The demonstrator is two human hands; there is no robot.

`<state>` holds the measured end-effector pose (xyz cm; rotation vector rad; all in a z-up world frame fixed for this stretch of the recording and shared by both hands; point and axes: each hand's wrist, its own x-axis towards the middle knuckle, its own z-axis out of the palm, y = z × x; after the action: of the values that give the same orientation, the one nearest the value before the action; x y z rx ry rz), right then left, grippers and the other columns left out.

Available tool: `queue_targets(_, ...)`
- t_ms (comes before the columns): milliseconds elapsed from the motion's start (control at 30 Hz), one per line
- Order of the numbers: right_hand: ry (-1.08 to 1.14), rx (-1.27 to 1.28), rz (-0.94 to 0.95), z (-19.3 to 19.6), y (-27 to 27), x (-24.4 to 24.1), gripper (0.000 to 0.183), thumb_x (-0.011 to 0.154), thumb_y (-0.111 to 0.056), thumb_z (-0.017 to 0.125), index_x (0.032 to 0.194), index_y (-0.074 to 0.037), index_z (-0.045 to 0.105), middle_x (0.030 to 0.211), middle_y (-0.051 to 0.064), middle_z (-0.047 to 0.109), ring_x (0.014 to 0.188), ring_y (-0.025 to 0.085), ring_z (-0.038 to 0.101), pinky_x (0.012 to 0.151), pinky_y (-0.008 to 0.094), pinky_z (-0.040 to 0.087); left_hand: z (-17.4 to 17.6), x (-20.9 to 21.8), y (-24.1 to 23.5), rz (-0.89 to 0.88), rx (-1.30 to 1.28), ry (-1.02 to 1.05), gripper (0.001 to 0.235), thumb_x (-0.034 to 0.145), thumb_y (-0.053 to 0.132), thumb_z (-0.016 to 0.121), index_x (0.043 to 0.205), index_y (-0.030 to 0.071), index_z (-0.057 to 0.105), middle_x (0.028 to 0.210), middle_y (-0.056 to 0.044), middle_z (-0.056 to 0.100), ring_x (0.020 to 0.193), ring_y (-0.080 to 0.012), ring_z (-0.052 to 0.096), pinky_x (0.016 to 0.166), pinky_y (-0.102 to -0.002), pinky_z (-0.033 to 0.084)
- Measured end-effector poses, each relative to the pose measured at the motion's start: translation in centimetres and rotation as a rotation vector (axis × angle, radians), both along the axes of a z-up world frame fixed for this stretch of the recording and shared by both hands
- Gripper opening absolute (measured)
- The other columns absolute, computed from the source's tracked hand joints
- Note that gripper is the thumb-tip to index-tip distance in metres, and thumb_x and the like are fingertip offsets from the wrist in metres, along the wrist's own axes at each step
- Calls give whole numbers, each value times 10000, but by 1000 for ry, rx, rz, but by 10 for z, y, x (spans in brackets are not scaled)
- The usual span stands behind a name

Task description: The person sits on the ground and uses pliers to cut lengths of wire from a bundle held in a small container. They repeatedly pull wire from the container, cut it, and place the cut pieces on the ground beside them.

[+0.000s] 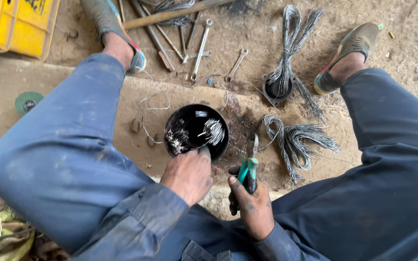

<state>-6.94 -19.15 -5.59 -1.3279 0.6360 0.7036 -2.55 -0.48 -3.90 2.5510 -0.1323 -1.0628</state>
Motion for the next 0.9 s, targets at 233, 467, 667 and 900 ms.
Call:
queue_targets(233,-4,-4,-21,4,4,4,386,919,-111,609,1293,-37,549,752,56,606,495,117,516,372,286,425,-1,13,-5,3,49,18,252,837,177,651,985,-27,655,1111,-301,622,818,-390,733,726,-452,608)
queue_targets(467,-3,15,69,9,3,7,389,937,-103,590,1317,-34,546,771,57,596,480,108,518,360,273,436,-18,17,-2,284,-6,46,192,866,123,593,953,-37,652,1103,-272,626,848,-349,725,806,-438,610)
queue_targets(667,-12,68,64,13,6,7,383,946,-94,596,1318,-19,544,782,60,590,497,99,518,375,267,434,-16,19,-4,201,50,-38,184,826,138,654,934,-9,678,1031,-207,665,944,-334,704,856,-424,588)
queue_targets(900,-26,78,82,14,5,4,387,947,-110,586,1322,-26,541,780,60,580,476,101,504,372,269,436,-21,20,-9,205,96,-31,179,818,191,709,912,41,738,1002,-174,720,940,-348,725,809,-437,606)
